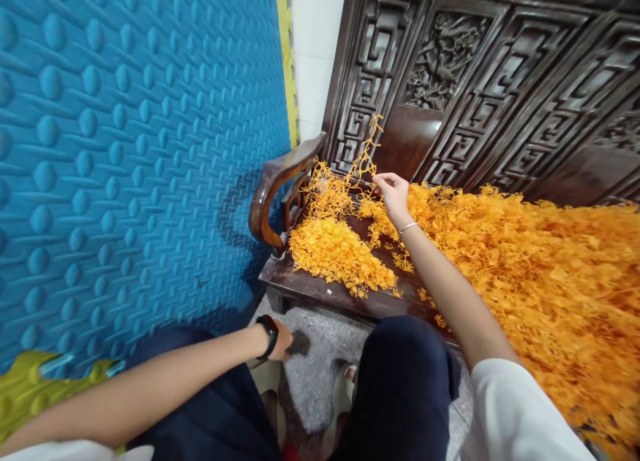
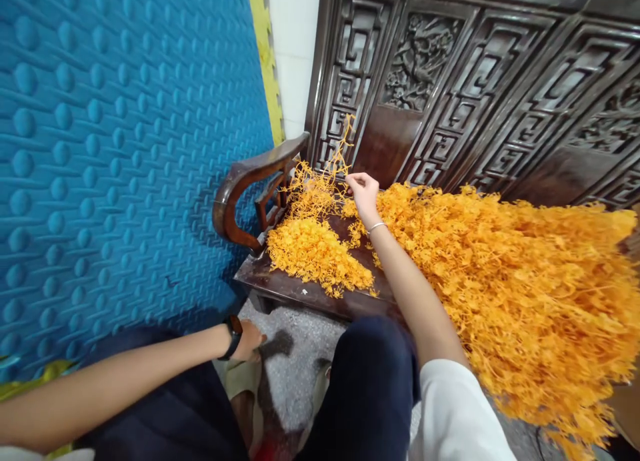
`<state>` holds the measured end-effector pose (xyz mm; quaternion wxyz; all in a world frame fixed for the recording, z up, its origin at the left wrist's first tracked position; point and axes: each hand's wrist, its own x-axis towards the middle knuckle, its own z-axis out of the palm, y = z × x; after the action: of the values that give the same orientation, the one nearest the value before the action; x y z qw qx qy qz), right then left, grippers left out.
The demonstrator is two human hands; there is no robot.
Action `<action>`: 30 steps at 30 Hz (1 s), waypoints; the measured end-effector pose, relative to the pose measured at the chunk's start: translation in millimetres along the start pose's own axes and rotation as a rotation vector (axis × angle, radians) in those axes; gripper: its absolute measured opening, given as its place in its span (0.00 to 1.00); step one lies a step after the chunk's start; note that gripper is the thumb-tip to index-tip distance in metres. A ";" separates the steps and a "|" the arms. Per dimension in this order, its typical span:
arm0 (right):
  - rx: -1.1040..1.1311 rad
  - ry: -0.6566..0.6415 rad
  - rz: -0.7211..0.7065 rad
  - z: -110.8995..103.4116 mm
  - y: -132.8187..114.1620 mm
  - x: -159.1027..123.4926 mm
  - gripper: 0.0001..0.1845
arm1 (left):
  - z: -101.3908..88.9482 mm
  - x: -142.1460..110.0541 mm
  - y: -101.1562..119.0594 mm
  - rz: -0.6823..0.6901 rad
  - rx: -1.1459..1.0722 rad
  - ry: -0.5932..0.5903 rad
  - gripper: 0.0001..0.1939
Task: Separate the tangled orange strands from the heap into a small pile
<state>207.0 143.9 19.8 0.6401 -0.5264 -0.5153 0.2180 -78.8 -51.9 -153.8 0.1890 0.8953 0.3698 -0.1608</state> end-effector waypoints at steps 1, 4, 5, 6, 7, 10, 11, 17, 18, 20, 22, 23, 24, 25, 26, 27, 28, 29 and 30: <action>0.013 -0.008 0.030 5.8 2.1 8.0 0.03 | 1.5 0.8 -1.6 -0.008 0.026 0.000 0.12; 0.036 -0.052 0.129 25.3 5.2 27.9 0.01 | 1.9 2.5 -5.8 -0.029 0.085 -0.017 0.14; 0.043 -0.070 0.157 32.6 5.7 33.5 0.01 | 1.5 3.3 -6.8 -0.030 0.096 -0.024 0.14; 0.048 -0.087 0.178 40.2 6.4 38.7 0.01 | 0.8 4.4 -7.2 -0.025 0.103 -0.032 0.15; 0.049 -0.104 0.194 48.1 7.4 43.6 0.01 | -0.2 5.9 -7.1 -0.016 0.107 -0.040 0.15; 0.037 -0.152 0.246 71.5 13.1 55.0 0.05 | -5.8 12.1 -2.4 0.023 0.104 -0.067 0.17; 0.026 -0.171 0.270 78.5 16.0 57.3 0.06 | -8.5 14.1 0.9 0.036 0.101 -0.071 0.17; -0.103 -0.349 0.451 97.2 37.1 49.6 0.16 | -26.9 14.6 30.7 0.203 0.132 -0.129 0.21; -0.121 -0.369 0.463 96.1 39.7 45.3 0.18 | -29.0 13.1 35.0 0.218 0.147 -0.145 0.21; -0.147 -0.387 0.465 91.8 43.5 36.1 0.22 | -32.3 10.7 41.3 0.232 0.167 -0.180 0.21; -0.164 -0.392 0.455 86.4 45.2 26.9 0.27 | -35.4 10.6 44.9 0.244 0.169 -0.201 0.21; -0.172 -0.396 0.451 83.6 45.6 22.6 0.29 | -37.4 11.8 46.2 0.251 0.167 -0.205 0.21; -0.178 -0.404 0.447 81.0 45.6 18.6 0.31 | -39.9 14.0 47.6 0.252 0.169 -0.208 0.21; -0.185 -0.414 0.444 78.4 45.5 14.8 0.33 | -42.8 17.1 49.3 0.254 0.174 -0.206 0.21; -0.192 -0.424 0.440 75.6 45.3 11.3 0.33 | -46.1 21.1 51.4 0.256 0.180 -0.198 0.21; -0.202 -0.432 0.435 72.4 45.0 8.2 0.33 | -49.8 26.0 54.1 0.251 0.189 -0.187 0.20; -0.214 -0.437 0.428 68.3 44.8 5.5 0.32 | -53.6 31.6 57.5 0.251 0.195 -0.176 0.20; -0.231 -0.437 0.419 62.8 44.9 3.4 0.31 | -57.4 37.9 61.8 0.260 0.193 -0.158 0.19; -0.253 -0.431 0.406 55.5 45.3 1.8 0.29 | -60.7 44.8 66.9 0.274 0.186 -0.142 0.19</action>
<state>170.3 186.1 -24.9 0.3890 -0.6356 -0.5466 0.3820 8.8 -41.1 -105.1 0.1513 0.9374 0.2138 -0.2297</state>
